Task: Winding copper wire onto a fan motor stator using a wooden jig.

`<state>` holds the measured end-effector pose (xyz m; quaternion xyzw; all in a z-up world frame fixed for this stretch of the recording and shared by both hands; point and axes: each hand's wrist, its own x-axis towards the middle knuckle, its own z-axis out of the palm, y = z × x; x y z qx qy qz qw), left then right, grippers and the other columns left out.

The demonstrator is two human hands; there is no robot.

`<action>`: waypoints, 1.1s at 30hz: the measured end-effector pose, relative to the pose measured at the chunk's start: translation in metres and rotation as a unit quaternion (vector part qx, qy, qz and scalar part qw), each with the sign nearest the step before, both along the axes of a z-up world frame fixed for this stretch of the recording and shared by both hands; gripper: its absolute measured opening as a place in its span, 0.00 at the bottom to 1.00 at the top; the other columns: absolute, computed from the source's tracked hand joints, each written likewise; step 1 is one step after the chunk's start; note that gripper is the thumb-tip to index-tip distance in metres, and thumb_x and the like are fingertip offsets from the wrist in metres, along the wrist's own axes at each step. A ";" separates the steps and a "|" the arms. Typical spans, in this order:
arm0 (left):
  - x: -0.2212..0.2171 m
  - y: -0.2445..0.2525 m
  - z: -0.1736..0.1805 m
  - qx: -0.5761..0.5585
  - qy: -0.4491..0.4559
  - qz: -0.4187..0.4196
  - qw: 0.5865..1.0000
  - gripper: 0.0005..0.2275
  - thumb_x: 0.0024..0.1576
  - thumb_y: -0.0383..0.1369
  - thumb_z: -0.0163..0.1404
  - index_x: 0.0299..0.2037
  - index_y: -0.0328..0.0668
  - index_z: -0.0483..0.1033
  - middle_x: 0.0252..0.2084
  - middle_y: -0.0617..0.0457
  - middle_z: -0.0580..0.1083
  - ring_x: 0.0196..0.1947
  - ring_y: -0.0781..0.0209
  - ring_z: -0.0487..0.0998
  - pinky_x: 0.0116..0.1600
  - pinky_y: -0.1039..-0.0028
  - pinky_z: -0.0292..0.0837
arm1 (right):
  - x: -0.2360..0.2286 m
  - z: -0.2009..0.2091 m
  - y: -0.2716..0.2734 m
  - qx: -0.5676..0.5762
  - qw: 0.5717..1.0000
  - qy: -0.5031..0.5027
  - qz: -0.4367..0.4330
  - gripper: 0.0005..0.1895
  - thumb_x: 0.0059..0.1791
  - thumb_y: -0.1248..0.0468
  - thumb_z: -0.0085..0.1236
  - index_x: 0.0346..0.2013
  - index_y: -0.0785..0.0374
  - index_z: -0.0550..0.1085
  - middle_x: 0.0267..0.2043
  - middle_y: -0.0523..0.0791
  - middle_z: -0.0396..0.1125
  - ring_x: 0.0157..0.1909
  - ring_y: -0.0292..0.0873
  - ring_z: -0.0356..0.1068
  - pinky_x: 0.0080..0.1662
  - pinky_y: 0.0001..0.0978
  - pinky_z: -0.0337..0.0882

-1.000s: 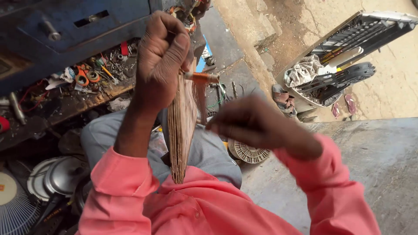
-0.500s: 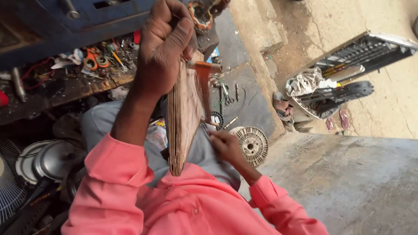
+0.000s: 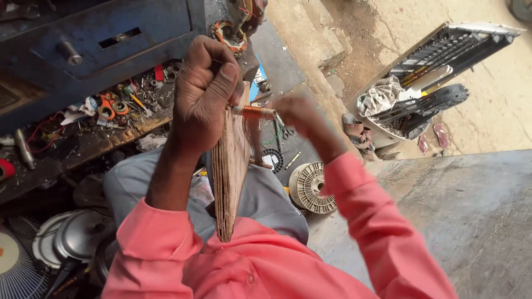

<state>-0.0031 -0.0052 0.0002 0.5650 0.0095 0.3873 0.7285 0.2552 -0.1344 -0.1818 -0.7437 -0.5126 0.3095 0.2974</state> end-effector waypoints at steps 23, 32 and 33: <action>-0.002 0.004 -0.002 0.001 -0.006 0.003 1.000 0.05 0.76 0.29 0.44 0.47 0.40 0.63 0.33 0.58 0.65 0.30 0.74 0.64 0.38 0.82 0.63 | -0.017 -0.021 -0.003 -0.003 0.951 0.294 -0.096 0.11 0.50 0.58 0.65 0.35 0.64 0.80 0.22 0.37 0.64 0.22 0.32 0.56 0.26 0.28 0.55; -0.005 0.022 -0.009 0.010 -0.023 0.030 0.999 0.05 0.77 0.30 0.43 0.47 0.39 0.64 0.31 0.57 0.65 0.28 0.72 0.64 0.37 0.80 0.62 | -0.140 -0.023 -0.130 -0.043 0.961 0.251 -0.106 0.17 0.54 0.61 0.61 0.55 0.65 0.80 0.33 0.45 0.72 0.31 0.38 0.64 0.35 0.31 0.65; -0.001 0.023 -0.003 0.026 -0.005 0.044 0.999 0.05 0.76 0.29 0.42 0.46 0.39 0.65 0.30 0.58 0.65 0.28 0.73 0.64 0.37 0.81 0.61 | -0.142 0.025 -0.121 -0.057 0.988 0.123 0.080 0.16 0.52 0.60 0.59 0.53 0.64 0.79 0.31 0.49 0.73 0.29 0.40 0.68 0.33 0.33 0.69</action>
